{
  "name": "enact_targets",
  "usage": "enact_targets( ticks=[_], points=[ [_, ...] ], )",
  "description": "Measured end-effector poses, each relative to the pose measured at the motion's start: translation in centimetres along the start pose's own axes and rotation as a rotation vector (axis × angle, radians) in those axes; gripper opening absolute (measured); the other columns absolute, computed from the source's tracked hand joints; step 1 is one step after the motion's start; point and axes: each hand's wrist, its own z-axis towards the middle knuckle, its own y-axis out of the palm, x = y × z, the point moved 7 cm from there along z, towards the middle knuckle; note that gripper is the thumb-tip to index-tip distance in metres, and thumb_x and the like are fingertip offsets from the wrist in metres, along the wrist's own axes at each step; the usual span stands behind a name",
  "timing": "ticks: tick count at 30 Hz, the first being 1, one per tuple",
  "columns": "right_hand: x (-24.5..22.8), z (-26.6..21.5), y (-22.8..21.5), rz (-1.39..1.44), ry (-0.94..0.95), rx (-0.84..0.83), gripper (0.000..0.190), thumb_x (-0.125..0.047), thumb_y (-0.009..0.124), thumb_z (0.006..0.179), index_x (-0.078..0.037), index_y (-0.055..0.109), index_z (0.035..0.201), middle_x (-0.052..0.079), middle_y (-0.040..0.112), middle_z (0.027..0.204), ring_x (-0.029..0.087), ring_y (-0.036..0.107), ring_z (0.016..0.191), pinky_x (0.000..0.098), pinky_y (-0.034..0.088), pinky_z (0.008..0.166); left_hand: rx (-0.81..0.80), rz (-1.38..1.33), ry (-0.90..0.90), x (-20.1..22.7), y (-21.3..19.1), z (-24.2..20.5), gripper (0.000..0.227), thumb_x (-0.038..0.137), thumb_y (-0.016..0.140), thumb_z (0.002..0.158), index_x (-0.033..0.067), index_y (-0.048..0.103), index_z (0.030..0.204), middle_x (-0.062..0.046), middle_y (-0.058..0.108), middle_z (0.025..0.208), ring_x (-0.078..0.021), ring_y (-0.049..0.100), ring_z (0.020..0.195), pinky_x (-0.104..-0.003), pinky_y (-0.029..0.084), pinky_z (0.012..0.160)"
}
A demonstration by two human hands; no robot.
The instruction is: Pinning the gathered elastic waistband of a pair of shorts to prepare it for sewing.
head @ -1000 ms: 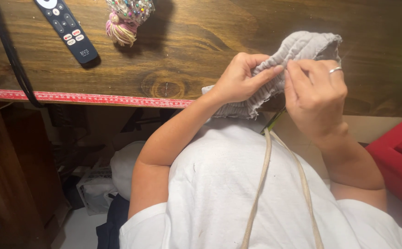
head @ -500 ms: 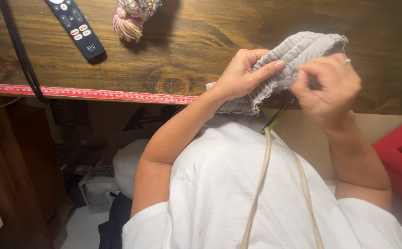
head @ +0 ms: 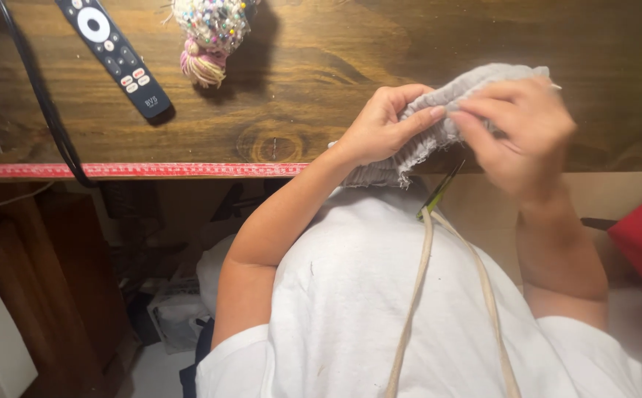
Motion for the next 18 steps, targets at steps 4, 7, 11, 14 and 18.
enact_targets(
  ticks=[4, 7, 11, 14, 18],
  points=[
    [1.8, 0.8, 0.9, 0.026, 0.000, 0.027, 0.008, 0.012, 0.085, 0.103, 0.009, 0.080, 0.098, 0.023, 0.076, 0.099, 0.034, 0.069, 0.091, 0.0438, 0.053, 0.090, 0.028, 0.127, 0.071, -0.1, -0.6, 0.1, 0.019, 0.027, 0.063, 0.102, 0.0112, 0.070, 0.109, 0.007, 0.069, 0.095, -0.0049, 0.062, 0.087, -0.022, 0.051, 0.081],
    [1.4, 2.0, -0.6, 0.023, -0.015, -0.023, 0.018, 0.001, 0.090, 0.103, 0.012, 0.077, 0.111, 0.027, 0.076, 0.115, 0.040, 0.067, 0.105, 0.0478, 0.049, 0.100, -0.024, 0.062, 0.060, 0.6, -0.5, 0.2, 0.015, 0.024, 0.063, 0.102, 0.0115, 0.069, 0.109, 0.006, 0.070, 0.094, -0.0050, 0.064, 0.085, -0.021, 0.053, 0.078],
    [3.4, 2.5, 0.6, -0.005, -0.005, -0.207, 0.017, -0.016, 0.084, 0.100, -0.002, 0.079, 0.107, 0.012, 0.078, 0.102, 0.030, 0.072, 0.100, 0.0404, 0.044, 0.099, -0.039, 0.307, 0.129, 2.7, -0.4, 0.6, 0.022, 0.032, 0.063, 0.101, 0.0131, 0.071, 0.108, 0.006, 0.071, 0.094, -0.0056, 0.063, 0.085, -0.024, 0.050, 0.076],
    [9.2, 3.3, 0.2, -0.337, 0.036, -0.158, 0.001, -0.016, 0.078, 0.099, -0.017, 0.078, 0.100, 0.001, 0.078, 0.099, 0.026, 0.071, 0.090, 0.0412, 0.047, 0.094, 0.097, 0.530, 0.017, 3.1, -2.7, 1.8, 0.029, 0.039, 0.067, 0.093, 0.0125, 0.074, 0.100, 0.005, 0.073, 0.084, -0.0074, 0.061, 0.075, -0.026, 0.048, 0.069],
    [15.3, 8.7, -2.0, -0.413, 0.168, 0.003, 0.062, -0.010, 0.100, 0.086, 0.001, 0.063, 0.135, 0.020, 0.054, 0.135, 0.047, 0.051, 0.122, 0.0594, 0.041, 0.101, 0.447, 1.375, 0.254, 6.0, -7.8, 4.1, 0.045, 0.040, 0.080, 0.090, 0.0157, 0.061, 0.123, -0.009, 0.058, 0.126, -0.0329, 0.052, 0.114, -0.050, 0.042, 0.097]
  ],
)
